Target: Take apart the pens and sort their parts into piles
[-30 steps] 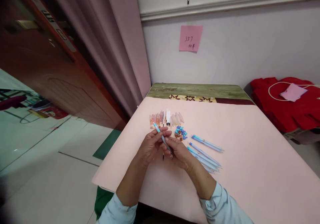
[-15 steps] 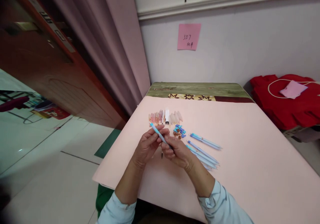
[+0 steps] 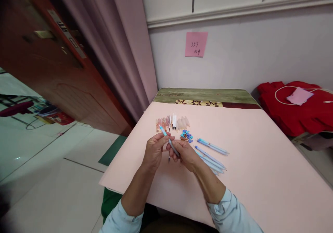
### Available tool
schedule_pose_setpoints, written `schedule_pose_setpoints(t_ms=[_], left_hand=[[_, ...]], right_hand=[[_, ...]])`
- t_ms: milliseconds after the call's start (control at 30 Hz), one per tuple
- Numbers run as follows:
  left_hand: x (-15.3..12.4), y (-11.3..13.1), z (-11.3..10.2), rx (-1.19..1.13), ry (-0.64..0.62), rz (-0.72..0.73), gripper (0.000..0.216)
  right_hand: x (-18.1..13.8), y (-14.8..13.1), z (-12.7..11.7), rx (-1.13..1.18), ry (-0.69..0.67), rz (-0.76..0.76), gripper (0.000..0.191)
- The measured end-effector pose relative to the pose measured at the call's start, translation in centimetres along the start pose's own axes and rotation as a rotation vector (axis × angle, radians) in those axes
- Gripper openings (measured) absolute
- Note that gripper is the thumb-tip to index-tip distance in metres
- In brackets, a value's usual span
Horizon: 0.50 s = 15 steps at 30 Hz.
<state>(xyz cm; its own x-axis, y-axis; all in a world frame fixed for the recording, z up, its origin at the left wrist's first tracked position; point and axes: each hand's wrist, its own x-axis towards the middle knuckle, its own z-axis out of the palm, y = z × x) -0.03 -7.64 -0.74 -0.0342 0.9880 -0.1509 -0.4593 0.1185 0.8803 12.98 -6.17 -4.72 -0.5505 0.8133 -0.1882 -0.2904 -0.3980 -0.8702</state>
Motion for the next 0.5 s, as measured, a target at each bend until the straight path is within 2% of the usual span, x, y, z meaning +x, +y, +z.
schedule_pose_setpoints(t_ms=[167,233,400,500], left_hand=[[0.4,0.1,1.1,0.001,0.078,0.035,0.031],[0.7,0.2,1.1,-0.030,0.085,0.030,0.028],[1.2,0.0,0.0,-0.097,-0.110,-0.117,0.027],[1.1,-0.3,-0.6,-0.146,-0.150,-0.112,0.033]], right_hand=[[-0.3,-0.6,0.9,-0.141,0.176,-0.093,0.043],[-0.5,-1.0,1.1,-0.077,0.173,-0.103,0.041],[-1.0,-1.3,0.2,0.344,-0.242,0.144,0.040],[-0.7,-1.0,-0.5,0.483,-0.337,0.226,0.037]])
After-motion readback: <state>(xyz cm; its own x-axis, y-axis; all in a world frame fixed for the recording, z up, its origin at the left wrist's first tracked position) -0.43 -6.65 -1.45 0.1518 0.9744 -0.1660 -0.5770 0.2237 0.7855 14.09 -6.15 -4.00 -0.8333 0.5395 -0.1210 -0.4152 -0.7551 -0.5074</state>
